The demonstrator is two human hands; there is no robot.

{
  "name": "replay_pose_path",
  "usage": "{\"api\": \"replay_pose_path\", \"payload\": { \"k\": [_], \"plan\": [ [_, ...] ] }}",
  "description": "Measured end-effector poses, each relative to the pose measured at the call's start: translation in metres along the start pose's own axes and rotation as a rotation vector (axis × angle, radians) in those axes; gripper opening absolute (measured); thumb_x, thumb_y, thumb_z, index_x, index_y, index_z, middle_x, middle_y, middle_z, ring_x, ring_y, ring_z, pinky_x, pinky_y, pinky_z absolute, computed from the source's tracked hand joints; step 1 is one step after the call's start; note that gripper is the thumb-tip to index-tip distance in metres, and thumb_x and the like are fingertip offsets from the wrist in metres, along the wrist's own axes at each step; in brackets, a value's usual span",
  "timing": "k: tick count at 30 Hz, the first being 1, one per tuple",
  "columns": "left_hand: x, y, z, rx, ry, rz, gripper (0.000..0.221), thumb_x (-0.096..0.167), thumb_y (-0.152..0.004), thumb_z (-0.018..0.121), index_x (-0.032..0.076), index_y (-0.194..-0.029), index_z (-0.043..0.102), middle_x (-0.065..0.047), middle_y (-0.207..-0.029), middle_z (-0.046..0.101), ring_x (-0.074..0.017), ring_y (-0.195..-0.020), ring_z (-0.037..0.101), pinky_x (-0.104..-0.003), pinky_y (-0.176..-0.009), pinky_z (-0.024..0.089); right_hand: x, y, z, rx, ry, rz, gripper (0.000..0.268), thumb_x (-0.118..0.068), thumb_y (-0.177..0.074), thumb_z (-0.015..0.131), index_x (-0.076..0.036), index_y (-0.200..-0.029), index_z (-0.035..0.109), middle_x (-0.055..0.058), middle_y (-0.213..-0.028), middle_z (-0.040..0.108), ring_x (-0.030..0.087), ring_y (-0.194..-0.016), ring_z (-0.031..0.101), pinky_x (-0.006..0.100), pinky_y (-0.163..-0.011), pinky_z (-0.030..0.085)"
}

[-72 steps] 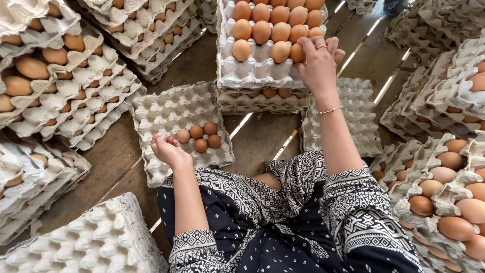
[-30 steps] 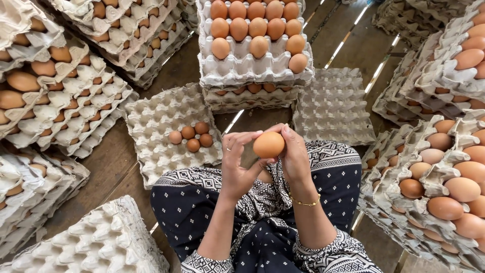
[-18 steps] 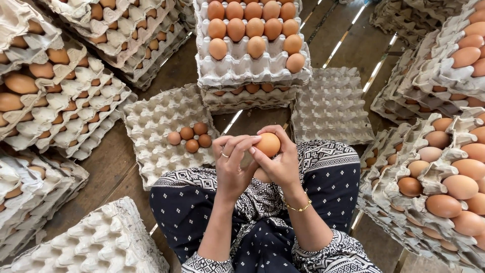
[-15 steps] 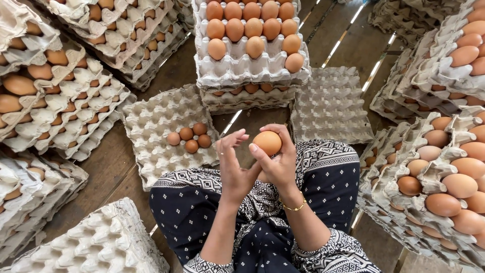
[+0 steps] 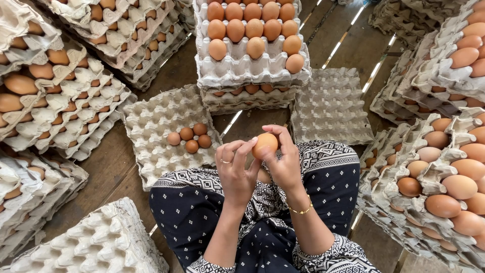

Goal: The person is sitting on the floor, picking up eggs one by one from a full tray, inspecting them for quality, and placing them into a new tray.

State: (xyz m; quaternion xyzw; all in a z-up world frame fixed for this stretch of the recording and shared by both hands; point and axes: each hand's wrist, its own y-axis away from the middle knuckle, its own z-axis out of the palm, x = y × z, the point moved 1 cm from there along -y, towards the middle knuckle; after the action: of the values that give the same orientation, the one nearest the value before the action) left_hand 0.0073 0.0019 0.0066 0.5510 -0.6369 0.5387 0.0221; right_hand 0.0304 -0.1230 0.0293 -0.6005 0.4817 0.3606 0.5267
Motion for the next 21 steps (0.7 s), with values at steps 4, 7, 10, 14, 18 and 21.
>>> {"api": "replay_pose_path", "payload": {
  "k": [4, 7, 10, 14, 18, 21],
  "plan": [
    [0.012, -0.009, -0.006, -0.017, 0.026, 0.027, 0.029, 0.015, -0.082, 0.076, 0.020, -0.110, 0.071, 0.002, -0.097, 0.064, -0.0202, -0.090, 0.060, -0.034, -0.081, 0.049, 0.009, 0.006, 0.005, -0.003, 0.045, -0.068, 0.048, -0.022, -0.072, 0.082, -0.003, -0.111, 0.062, 0.015, -0.101, 0.065, 0.027, -0.087, 0.064, 0.040, -0.081, 0.051],
    [0.011, -0.011, -0.004, -0.029, 0.204, -0.047, 0.032, 0.014, -0.078, 0.078, 0.018, -0.109, 0.069, 0.001, -0.100, 0.068, -0.0213, -0.093, 0.063, -0.035, -0.084, 0.051, 0.012, 0.006, 0.008, 0.006, -0.050, -0.045, 0.036, -0.025, -0.082, 0.072, -0.003, -0.109, 0.061, 0.010, -0.100, 0.062, 0.018, -0.088, 0.058, 0.037, -0.081, 0.050],
    [0.012, -0.008, -0.002, -0.082, 0.251, -0.084, 0.045, 0.017, -0.071, 0.085, 0.014, -0.112, 0.066, -0.003, -0.103, 0.069, -0.0248, -0.093, 0.065, -0.039, -0.085, 0.051, 0.015, 0.005, 0.008, 0.022, -0.044, -0.015, 0.030, -0.030, -0.095, 0.052, -0.004, -0.107, 0.062, 0.011, -0.097, 0.063, 0.019, -0.085, 0.058, 0.037, -0.078, 0.049],
    [0.007, -0.005, -0.002, -0.100, 0.265, -0.074, 0.047, 0.015, -0.067, 0.088, 0.014, -0.110, 0.069, -0.001, -0.105, 0.071, -0.0242, -0.097, 0.065, -0.038, -0.089, 0.050, 0.017, 0.001, 0.006, 0.054, -0.076, 0.045, 0.040, -0.025, -0.103, 0.034, -0.005, -0.093, 0.068, 0.011, -0.088, 0.068, 0.019, -0.080, 0.060, 0.033, -0.076, 0.048],
    [0.008, -0.007, -0.006, -0.137, 0.438, -0.163, 0.049, 0.021, -0.066, 0.090, 0.014, -0.111, 0.070, 0.000, -0.107, 0.072, -0.0233, -0.100, 0.063, -0.038, -0.094, 0.047, 0.040, -0.006, -0.006, 0.033, -0.234, 0.103, 0.044, -0.025, -0.106, 0.040, -0.003, -0.082, 0.071, 0.009, -0.079, 0.070, 0.013, -0.073, 0.058, 0.028, -0.071, 0.048],
    [0.005, -0.003, -0.004, -0.105, 0.371, -0.160, 0.045, 0.019, -0.069, 0.088, 0.015, -0.111, 0.070, 0.001, -0.108, 0.071, -0.0223, -0.102, 0.061, -0.037, -0.094, 0.047, 0.029, -0.007, -0.005, -0.018, -0.285, 0.082, 0.051, -0.032, -0.106, 0.036, -0.003, -0.089, 0.074, 0.008, -0.083, 0.068, 0.012, -0.078, 0.057, 0.027, -0.075, 0.047]
  ]
}}
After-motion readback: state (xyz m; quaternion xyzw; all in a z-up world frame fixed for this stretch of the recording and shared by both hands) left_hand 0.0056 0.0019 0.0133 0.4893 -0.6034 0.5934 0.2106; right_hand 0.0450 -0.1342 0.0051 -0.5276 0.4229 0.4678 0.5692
